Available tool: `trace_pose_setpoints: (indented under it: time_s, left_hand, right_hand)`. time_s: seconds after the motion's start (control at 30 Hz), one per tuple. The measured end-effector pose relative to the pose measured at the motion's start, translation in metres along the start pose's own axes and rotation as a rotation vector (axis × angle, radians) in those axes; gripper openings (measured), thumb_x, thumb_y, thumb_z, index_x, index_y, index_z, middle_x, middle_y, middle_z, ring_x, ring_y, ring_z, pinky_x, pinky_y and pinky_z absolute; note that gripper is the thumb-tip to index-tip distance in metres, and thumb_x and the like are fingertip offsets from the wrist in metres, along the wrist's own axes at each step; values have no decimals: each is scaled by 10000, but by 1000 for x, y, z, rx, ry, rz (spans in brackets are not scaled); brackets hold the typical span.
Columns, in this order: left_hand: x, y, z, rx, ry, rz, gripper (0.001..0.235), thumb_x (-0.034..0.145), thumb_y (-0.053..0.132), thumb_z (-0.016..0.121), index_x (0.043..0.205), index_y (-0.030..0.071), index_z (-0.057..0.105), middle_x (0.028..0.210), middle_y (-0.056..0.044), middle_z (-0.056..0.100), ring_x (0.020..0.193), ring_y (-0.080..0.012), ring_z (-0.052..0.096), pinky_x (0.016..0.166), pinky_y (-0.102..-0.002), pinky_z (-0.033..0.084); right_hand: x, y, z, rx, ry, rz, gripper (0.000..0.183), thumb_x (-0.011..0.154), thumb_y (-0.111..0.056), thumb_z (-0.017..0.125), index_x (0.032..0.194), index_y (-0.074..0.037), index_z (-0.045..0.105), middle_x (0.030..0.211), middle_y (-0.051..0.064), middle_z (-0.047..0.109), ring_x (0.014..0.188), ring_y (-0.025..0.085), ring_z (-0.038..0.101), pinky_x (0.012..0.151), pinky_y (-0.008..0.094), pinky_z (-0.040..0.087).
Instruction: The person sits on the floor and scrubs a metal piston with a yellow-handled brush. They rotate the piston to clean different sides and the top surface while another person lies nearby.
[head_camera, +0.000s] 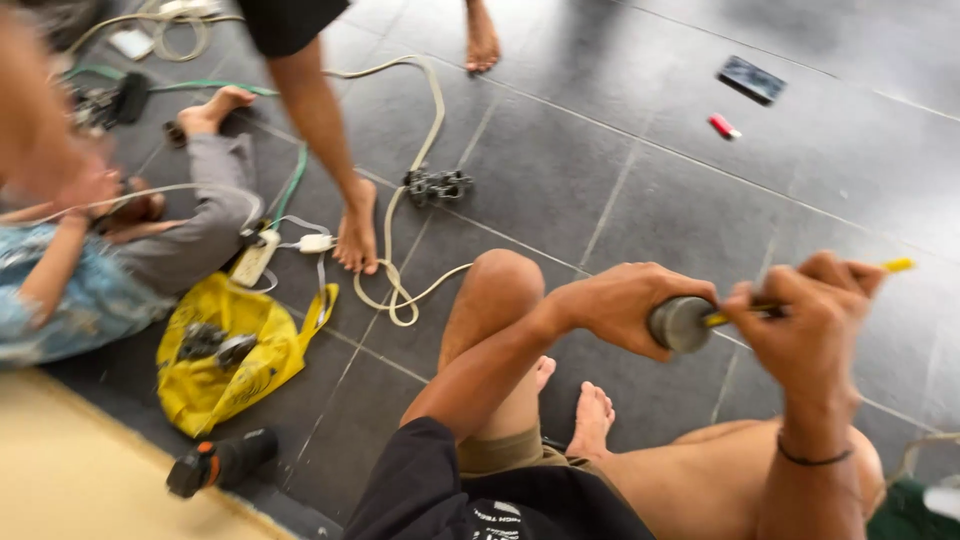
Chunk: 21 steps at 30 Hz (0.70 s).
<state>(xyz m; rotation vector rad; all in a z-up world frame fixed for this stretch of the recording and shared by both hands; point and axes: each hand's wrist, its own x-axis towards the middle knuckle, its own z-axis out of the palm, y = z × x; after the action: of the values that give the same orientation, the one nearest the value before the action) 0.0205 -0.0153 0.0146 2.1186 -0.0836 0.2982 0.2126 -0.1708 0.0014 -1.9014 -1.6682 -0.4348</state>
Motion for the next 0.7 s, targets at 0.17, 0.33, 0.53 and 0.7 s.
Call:
trace_pose_setpoints:
  time_s: [0.17,0.33,0.53,0.7]
  left_hand:
    - [11,0,-2,14,-40,3,475,659,256,713,1114,204,587,956,-3,729,813,-282,692,724,-400,520]
    - [19,-36,24,-50,-25,67,781,556,240,809,1311,162,624,1144,-145,735,1112,-413,694,921,-529,542]
    - [20,-43,32,-38,-7,-3,730,544,199,825,1252,192,648,1084,-73,739,1067,-350,716,913,-462,552]
    - [23,-42,30,-32,-15,11,701,563,187,802,1245,125,653,1049,-161,737,1021,-421,710,888,-501,548]
  right_hand:
    - [16,-23,-12,42,14,-41,429,838,-53,748,595,-100,397,568,-17,372,636,183,393,900,404,283]
    - [12,-22,-17,46,27,-1,381,751,-140,799,590,-137,454,515,60,440,675,266,524,830,426,339]
    - [1,0,-1,179,67,29,405,820,-148,789,623,-146,435,528,-12,463,675,218,509,850,366,321]
    - [8,-17,1,146,31,-55,365,783,-153,782,589,-172,475,534,6,452,660,218,510,821,385,328]
